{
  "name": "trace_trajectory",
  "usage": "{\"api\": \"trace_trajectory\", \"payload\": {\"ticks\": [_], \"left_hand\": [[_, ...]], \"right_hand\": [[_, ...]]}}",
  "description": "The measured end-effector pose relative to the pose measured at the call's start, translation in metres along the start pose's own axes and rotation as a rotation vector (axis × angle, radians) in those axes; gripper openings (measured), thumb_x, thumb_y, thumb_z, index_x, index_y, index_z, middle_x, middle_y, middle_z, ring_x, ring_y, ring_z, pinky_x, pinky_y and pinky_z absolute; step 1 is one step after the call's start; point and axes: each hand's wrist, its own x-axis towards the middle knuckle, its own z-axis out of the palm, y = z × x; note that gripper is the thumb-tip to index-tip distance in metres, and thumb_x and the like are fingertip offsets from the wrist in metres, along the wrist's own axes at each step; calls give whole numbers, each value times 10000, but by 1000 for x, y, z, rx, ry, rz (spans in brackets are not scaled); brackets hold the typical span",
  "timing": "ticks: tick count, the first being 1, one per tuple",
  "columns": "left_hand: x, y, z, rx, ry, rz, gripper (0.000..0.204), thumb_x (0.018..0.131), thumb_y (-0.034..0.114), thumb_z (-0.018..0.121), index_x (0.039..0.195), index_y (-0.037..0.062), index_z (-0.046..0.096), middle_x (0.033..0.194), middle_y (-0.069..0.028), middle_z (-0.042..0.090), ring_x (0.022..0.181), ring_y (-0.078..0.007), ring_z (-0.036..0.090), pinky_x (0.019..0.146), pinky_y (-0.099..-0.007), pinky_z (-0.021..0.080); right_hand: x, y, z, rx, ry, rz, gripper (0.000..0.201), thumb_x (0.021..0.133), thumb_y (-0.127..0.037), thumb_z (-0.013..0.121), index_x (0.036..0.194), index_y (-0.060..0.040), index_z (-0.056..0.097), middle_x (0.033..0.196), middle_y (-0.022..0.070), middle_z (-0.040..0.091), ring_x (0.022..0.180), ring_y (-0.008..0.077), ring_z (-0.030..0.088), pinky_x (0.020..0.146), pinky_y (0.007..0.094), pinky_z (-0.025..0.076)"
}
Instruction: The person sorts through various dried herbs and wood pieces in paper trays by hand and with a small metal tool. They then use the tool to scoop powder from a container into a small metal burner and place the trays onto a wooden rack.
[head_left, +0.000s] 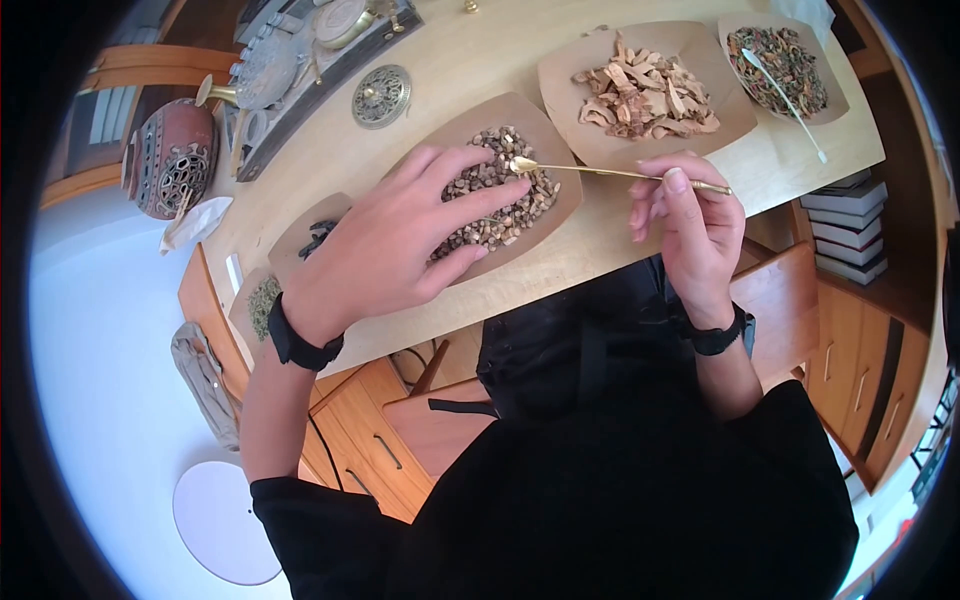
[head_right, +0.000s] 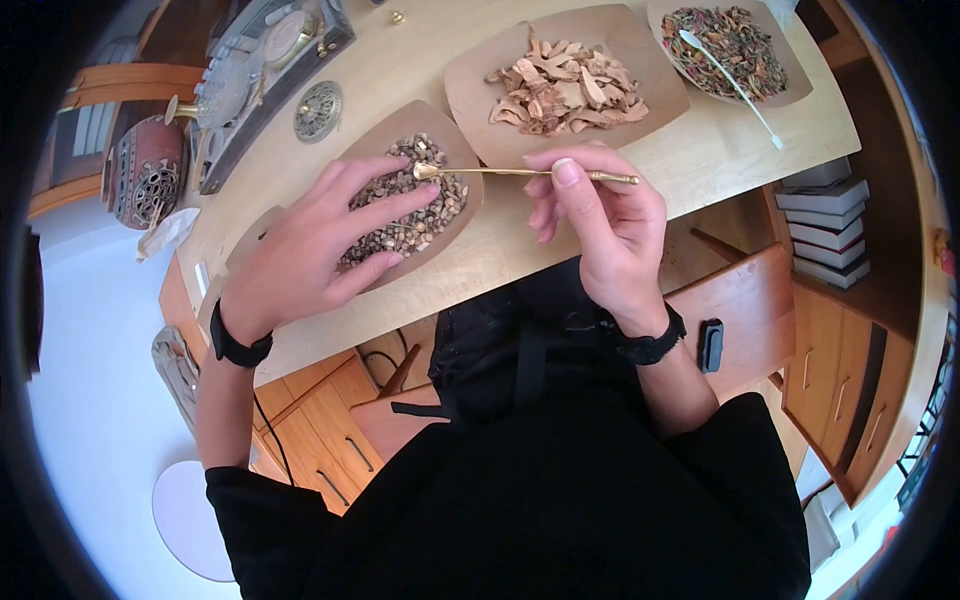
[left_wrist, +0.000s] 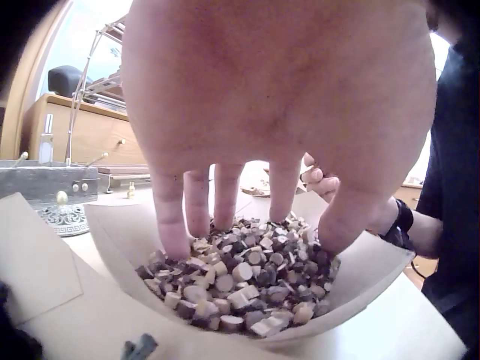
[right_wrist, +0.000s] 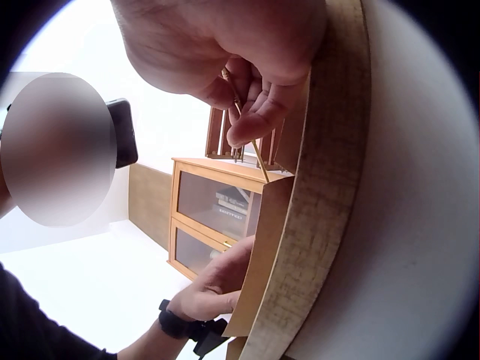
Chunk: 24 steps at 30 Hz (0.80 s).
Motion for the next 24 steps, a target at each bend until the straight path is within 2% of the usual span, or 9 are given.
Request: {"api": "trace_trajectory", "payload": {"ticks": [4,6,9,13,16,18,19,21,24], "left_hand": [[1,-1,1,5,-5,6,505,844,116,705,1342,155,630,1376,-129,520,1260,-346,505,1017,-407,461],[3,0,0,-65,-32,-32,397,819,58,687,1213,86,651,1261,-127,538,1193,-339,518,987,-405,459],[5,-2,2,-93,-48,-7,314,793,13,667,1103,51,637,1158,-115,545,1123,-321,524,948,-399,460],[2,-8,4,-70,-66,15,300,792,7,656,1089,47,632,1103,-107,553,1070,-308,536,909,-391,471],[-3,-2,-1,-36,-18,-8,322,802,32,663,1122,60,644,1108,-108,568,1054,-308,554,890,-390,484],[-7,7,-5,25,67,-87,329,843,121,696,1164,64,653,1128,-118,581,1051,-310,573,881,-395,494],[-9,9,-3,24,66,-89,329,843,121,696,1164,64,653,1128,-118,581,1051,-310,573,881,-395,494],[-13,13,1,96,90,-203,380,875,230,727,1198,46,648,1146,-131,590,1067,-321,584,893,-398,495],[-13,19,9,33,138,-269,414,891,281,736,1195,19,636,1142,-146,588,1055,-337,591,894,-406,492]], "right_hand": [[0,0,0,4,-4,2,222,1057,-120,537,1139,43,664,920,115,679,721,132,649,616,259,521],[0,0,-1,9,1,7,221,1056,-119,539,1140,42,665,921,115,680,721,131,649,617,258,521],[-1,0,-1,19,9,13,220,1055,-116,540,1141,41,666,922,114,681,721,130,650,617,257,521],[-1,0,0,18,13,16,221,1056,-114,537,1144,42,667,926,114,683,722,129,652,617,255,521],[-1,0,0,9,12,12,222,1056,-116,539,1144,42,666,926,113,682,723,130,653,618,253,522],[0,0,-1,14,7,8,221,1056,-116,539,1142,42,667,925,113,681,724,131,653,618,253,522],[0,0,-1,20,-2,4,220,1056,-116,540,1140,41,668,925,112,681,724,132,653,618,254,523],[0,0,0,14,0,1,219,1056,-115,539,1138,42,668,925,113,680,724,132,652,618,255,524],[0,1,0,3,-1,-7,220,1056,-115,538,1134,44,669,924,115,679,723,132,650,616,257,525]]}}
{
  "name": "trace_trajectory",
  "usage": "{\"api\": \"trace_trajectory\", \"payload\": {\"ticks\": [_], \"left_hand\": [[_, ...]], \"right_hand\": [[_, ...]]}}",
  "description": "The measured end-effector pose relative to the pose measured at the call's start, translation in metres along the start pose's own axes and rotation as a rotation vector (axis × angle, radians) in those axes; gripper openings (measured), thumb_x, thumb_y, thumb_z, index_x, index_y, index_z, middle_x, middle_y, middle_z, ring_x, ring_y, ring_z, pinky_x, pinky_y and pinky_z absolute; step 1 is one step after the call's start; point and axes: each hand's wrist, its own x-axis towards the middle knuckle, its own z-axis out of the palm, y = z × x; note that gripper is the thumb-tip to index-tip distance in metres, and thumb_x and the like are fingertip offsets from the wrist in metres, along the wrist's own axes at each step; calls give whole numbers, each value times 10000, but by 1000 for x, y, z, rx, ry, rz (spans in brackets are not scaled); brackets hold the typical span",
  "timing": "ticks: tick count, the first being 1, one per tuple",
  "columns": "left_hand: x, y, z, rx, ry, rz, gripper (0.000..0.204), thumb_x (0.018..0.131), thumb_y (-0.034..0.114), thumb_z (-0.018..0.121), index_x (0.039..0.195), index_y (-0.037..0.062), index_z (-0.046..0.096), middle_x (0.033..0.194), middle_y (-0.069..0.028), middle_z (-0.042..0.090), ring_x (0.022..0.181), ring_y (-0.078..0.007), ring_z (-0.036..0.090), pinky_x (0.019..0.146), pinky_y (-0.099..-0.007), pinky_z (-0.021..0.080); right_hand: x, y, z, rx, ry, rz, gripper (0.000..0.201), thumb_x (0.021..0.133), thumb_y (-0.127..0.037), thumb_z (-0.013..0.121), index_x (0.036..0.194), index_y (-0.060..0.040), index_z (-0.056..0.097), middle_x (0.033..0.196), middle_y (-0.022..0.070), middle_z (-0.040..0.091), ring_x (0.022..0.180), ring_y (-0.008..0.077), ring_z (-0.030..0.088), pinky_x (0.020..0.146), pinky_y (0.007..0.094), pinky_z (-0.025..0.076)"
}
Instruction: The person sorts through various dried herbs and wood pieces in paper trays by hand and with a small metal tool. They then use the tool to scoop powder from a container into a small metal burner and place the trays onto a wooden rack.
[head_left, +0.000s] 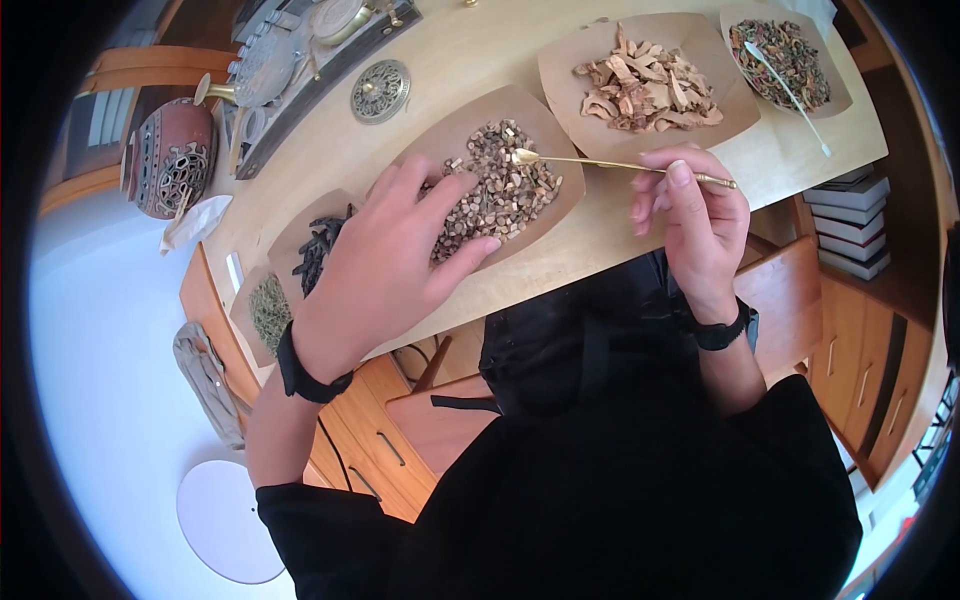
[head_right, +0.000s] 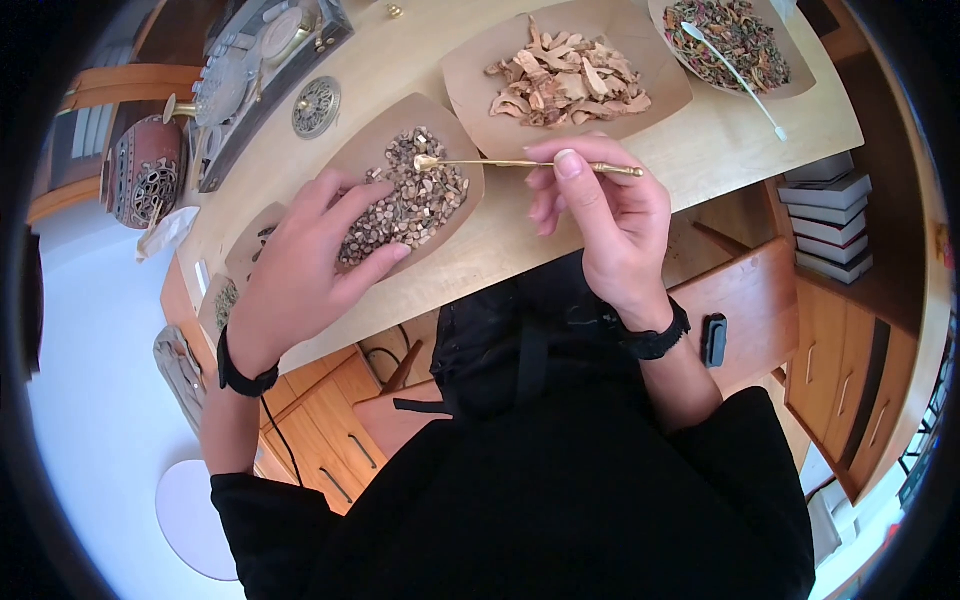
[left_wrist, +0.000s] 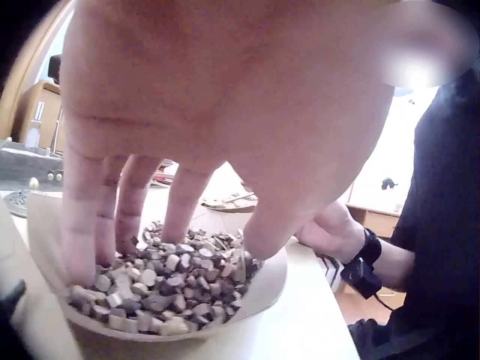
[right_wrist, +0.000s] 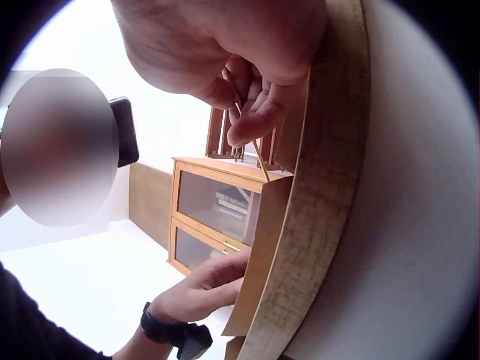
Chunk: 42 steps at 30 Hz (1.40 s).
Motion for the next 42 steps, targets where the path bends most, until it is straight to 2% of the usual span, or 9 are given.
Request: {"api": "trace_trajectory", "payload": {"ticks": [9,16,19,21,22,24,27,33,42], "left_hand": [[14,3,17,-60,102,58,326,868,153,731,1150,23,630,1069,-158,558,982,-354,587,864,-403,479],[22,-10,20,-269,26,50,256,832,46,733,1073,45,648,1008,-140,574,955,-348,581,840,-380,471],[23,-14,19,-302,44,67,239,813,28,748,1041,48,679,960,-118,609,893,-305,605,788,-364,483],[24,-13,15,-320,-20,-84,196,857,42,745,1048,23,707,967,-79,682,822,-190,642,727,-317,499],[24,-15,17,-318,-19,-85,196,857,42,745,1048,23,707,967,-79,682,822,-190,642,727,-317,499],[24,-22,20,-556,-72,-306,190,910,54,722,1091,-3,719,1016,-65,726,834,-90,653,733,-258,525],[28,-24,14,-600,-92,-338,198,952,60,689,1129,-26,713,1049,-81,734,895,-76,666,803,-233,542],[23,-37,14,-974,-94,-398,280,1005,129,640,1230,-35,671,1068,-91,728,965,-114,682,841,-263,568],[18,-46,9,-1217,-141,-394,391,1088,234,482,1329,-60,575,1164,-159,691,1079,-191,676,927,-336,579]], "right_hand": [[0,-1,1,-31,14,10,226,1056,-117,536,1134,47,672,914,114,676,721,129,646,617,258,525],[0,-1,0,-32,10,7,226,1055,-113,537,1130,53,671,912,115,676,714,127,645,616,256,524],[0,-1,1,-14,13,3,224,1055,-110,537,1129,53,671,912,116,677,715,127,645,614,255,524],[0,0,1,-19,13,0,225,1055,-111,537,1130,53,671,913,116,677,714,127,646,612,255,524],[0,0,1,-25,12,-5,226,1055,-112,536,1131,53,671,914,117,676,714,128,646,610,255,524],[0,0,0,-21,11,-1,227,1056,-114,535,1131,53,671,913,116,674,714,128,645,609,255,525],[0,-1,0,-25,9,6,231,1057,-117,534,1130,53,671,910,114,670,714,128,644,608,254,526],[0,0,-1,-37,4,0,234,1058,-122,533,1132,54,669,908,114,665,718,128,641,607,252,528],[0,-1,1,-45,9,-2,234,1056,-126,539,1135,53,668,904,115,668,712,128,642,605,253,525]]}}
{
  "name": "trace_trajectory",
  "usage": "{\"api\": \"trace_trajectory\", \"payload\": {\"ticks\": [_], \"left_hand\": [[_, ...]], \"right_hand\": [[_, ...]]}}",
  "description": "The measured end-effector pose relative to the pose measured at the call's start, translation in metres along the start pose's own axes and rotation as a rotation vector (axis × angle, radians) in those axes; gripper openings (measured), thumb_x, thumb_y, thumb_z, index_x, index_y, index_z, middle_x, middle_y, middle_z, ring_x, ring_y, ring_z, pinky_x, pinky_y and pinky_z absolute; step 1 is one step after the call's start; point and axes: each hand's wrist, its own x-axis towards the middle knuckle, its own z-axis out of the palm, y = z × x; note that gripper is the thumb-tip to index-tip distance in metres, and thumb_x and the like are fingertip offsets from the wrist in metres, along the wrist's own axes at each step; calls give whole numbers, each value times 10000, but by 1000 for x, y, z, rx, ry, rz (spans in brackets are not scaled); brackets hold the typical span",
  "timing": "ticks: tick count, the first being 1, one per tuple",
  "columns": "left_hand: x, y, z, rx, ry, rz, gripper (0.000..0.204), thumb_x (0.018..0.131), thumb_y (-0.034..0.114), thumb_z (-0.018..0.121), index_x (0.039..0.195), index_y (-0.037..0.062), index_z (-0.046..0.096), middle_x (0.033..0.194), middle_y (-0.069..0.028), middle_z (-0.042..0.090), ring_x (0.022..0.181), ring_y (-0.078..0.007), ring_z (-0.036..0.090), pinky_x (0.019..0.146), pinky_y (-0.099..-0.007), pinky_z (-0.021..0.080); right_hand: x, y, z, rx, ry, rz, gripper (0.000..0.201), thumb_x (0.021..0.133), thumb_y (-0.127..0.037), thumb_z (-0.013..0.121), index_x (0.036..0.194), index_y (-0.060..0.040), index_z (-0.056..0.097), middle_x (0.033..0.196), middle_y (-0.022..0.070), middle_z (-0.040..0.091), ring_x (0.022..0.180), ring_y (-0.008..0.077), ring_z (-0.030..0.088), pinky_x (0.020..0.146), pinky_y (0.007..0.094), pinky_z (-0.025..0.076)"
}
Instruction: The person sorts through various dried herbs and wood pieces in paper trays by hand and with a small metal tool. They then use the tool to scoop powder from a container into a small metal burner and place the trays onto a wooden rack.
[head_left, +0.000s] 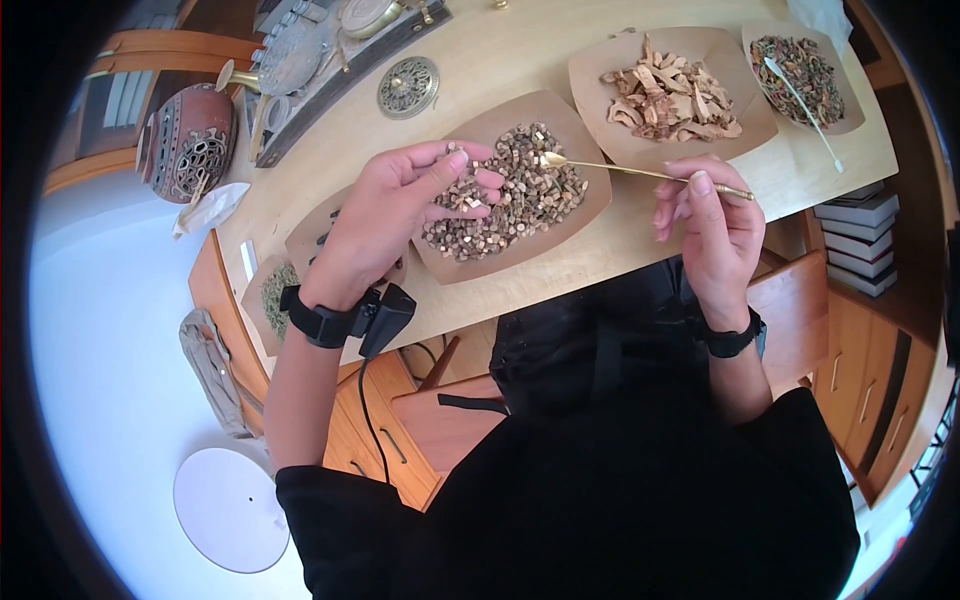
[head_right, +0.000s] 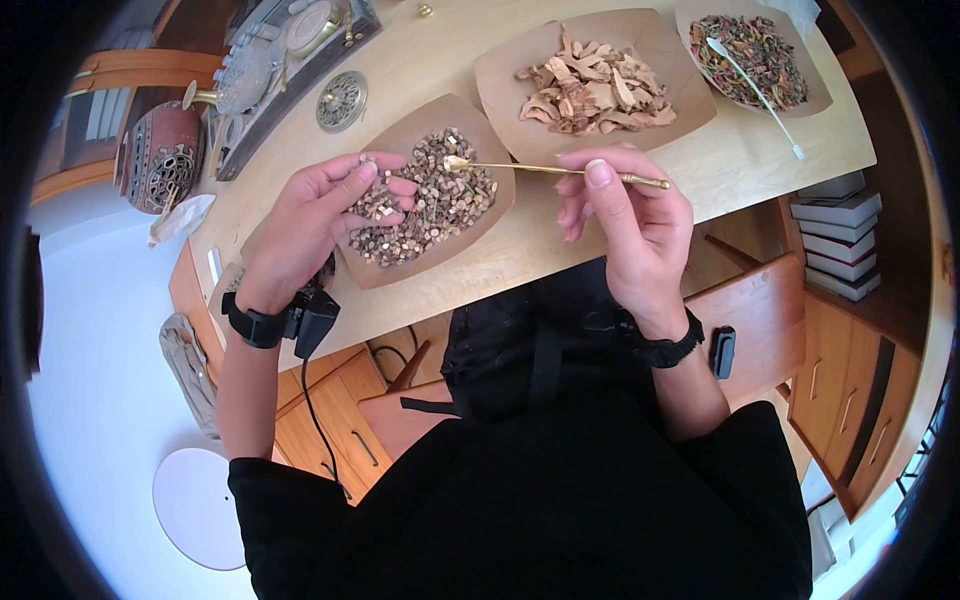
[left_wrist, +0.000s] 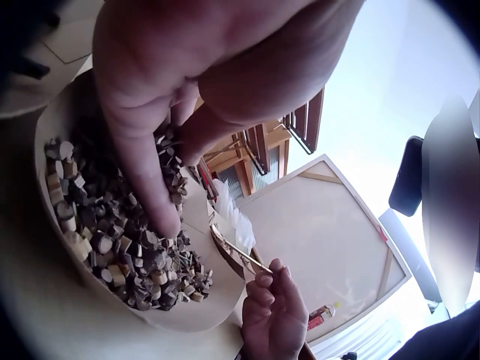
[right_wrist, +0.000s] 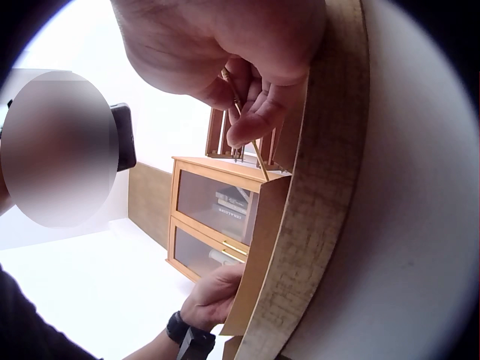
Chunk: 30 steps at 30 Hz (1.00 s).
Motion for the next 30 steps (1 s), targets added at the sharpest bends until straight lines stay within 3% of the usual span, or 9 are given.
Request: {"api": "trace_trajectory", "payload": {"ticks": [13,18,28,30], "left_hand": [[-9,11,2,-163,-21,-6,454,1109,240,369,1330,-119,540,1283,-253,644,1165,-286,660,1028,-402,540],[-13,10,0,-324,-33,-4,568,1067,272,296,1391,-163,463,1368,-309,573,1266,-346,594,1110,-444,461],[-25,25,3,-398,-36,-7,604,1062,293,282,1425,-171,413,1450,-303,506,1347,-355,527,1132,-435,433],[-28,26,4,-271,-53,35,603,1065,310,293,1414,-159,445,1463,-288,503,1368,-342,510,1131,-428,420]], "right_hand": [[0,1,0,4,-7,-6,225,1053,-113,538,1136,50,669,907,111,665,708,123,637,604,250,522],[0,1,-1,7,-7,-4,222,1053,-112,539,1136,48,670,908,108,666,712,121,637,604,249,522],[0,1,-1,7,-11,2,214,1050,-101,540,1136,45,672,917,106,666,722,122,640,616,250,518],[0,1,-1,13,-13,3,214,1050,-100,540,1136,45,672,919,106,666,722,122,640,617,250,518]]}}
